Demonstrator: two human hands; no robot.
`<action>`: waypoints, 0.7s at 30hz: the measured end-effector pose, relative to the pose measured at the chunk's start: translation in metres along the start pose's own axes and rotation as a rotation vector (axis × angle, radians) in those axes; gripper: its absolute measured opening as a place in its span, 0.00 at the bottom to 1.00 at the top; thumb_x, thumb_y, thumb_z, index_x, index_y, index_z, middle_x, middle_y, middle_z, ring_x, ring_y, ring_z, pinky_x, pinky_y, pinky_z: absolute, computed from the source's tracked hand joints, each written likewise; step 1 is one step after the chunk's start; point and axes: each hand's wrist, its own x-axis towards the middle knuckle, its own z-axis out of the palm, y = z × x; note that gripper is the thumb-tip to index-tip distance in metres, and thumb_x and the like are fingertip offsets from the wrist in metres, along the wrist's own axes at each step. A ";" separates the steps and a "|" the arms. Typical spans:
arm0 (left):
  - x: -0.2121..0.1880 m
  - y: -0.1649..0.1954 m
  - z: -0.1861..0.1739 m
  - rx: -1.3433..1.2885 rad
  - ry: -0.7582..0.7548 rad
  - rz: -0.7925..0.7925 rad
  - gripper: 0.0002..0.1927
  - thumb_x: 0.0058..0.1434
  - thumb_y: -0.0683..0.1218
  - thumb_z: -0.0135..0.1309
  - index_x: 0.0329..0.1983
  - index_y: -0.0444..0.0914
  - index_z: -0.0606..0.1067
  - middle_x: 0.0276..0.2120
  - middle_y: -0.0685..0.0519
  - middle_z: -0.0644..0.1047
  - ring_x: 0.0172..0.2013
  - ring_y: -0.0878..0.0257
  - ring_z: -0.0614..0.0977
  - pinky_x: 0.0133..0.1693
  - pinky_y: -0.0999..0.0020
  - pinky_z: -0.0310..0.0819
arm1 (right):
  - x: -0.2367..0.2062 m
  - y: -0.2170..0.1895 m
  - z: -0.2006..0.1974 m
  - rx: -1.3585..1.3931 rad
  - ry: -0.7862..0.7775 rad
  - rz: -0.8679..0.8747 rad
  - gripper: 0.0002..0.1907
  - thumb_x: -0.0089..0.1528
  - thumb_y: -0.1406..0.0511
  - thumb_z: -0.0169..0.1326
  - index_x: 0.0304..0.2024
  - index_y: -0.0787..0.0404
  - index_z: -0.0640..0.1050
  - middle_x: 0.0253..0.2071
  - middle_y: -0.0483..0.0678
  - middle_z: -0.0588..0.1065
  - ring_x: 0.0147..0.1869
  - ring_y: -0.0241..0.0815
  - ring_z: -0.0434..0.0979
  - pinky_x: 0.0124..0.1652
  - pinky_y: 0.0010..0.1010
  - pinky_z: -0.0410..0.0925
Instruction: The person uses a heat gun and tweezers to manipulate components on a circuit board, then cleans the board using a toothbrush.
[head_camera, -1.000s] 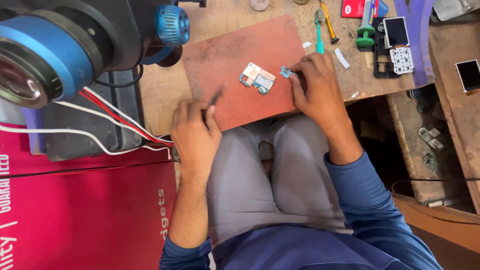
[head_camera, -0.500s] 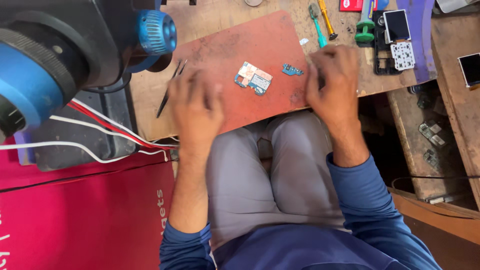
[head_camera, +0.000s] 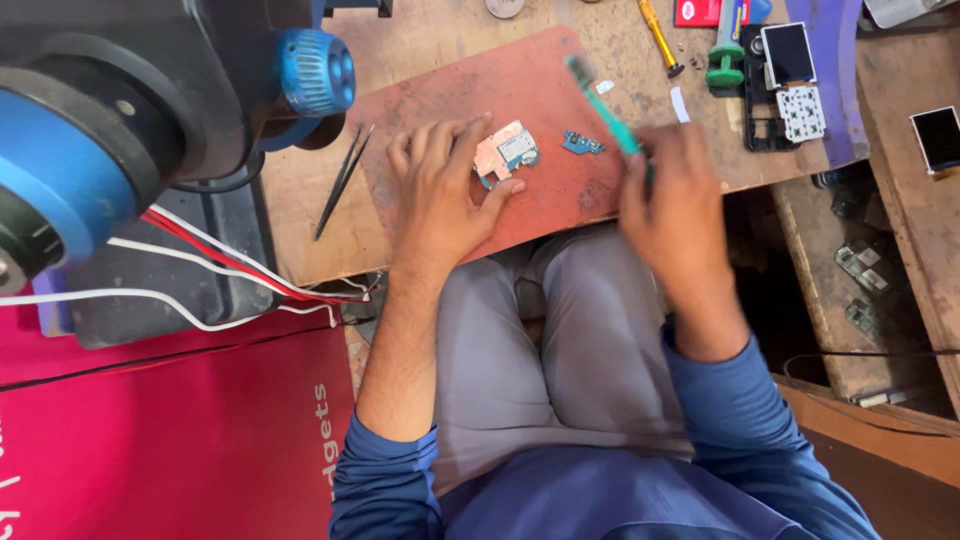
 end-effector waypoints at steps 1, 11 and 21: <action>0.000 -0.001 0.001 0.014 0.018 0.002 0.39 0.52 0.61 0.71 0.61 0.37 0.73 0.52 0.48 0.75 0.57 0.49 0.71 0.61 0.45 0.53 | -0.005 -0.007 0.003 0.043 -0.014 -0.007 0.12 0.68 0.75 0.53 0.55 0.69 0.73 0.51 0.62 0.69 0.53 0.66 0.73 0.50 0.51 0.69; -0.003 0.010 -0.012 0.053 0.022 -0.064 0.31 0.50 0.59 0.71 0.49 0.37 0.76 0.62 0.48 0.69 0.66 0.46 0.63 0.63 0.38 0.47 | 0.004 -0.003 -0.006 -0.034 0.071 0.000 0.14 0.68 0.75 0.54 0.56 0.67 0.73 0.49 0.60 0.73 0.52 0.63 0.76 0.49 0.47 0.71; -0.002 0.008 -0.015 0.030 -0.010 -0.029 0.23 0.49 0.49 0.69 0.46 0.37 0.77 0.62 0.49 0.68 0.67 0.46 0.62 0.66 0.38 0.44 | -0.025 -0.053 -0.008 -0.044 -0.039 -0.062 0.09 0.63 0.73 0.61 0.46 0.64 0.81 0.39 0.53 0.76 0.42 0.55 0.78 0.39 0.43 0.71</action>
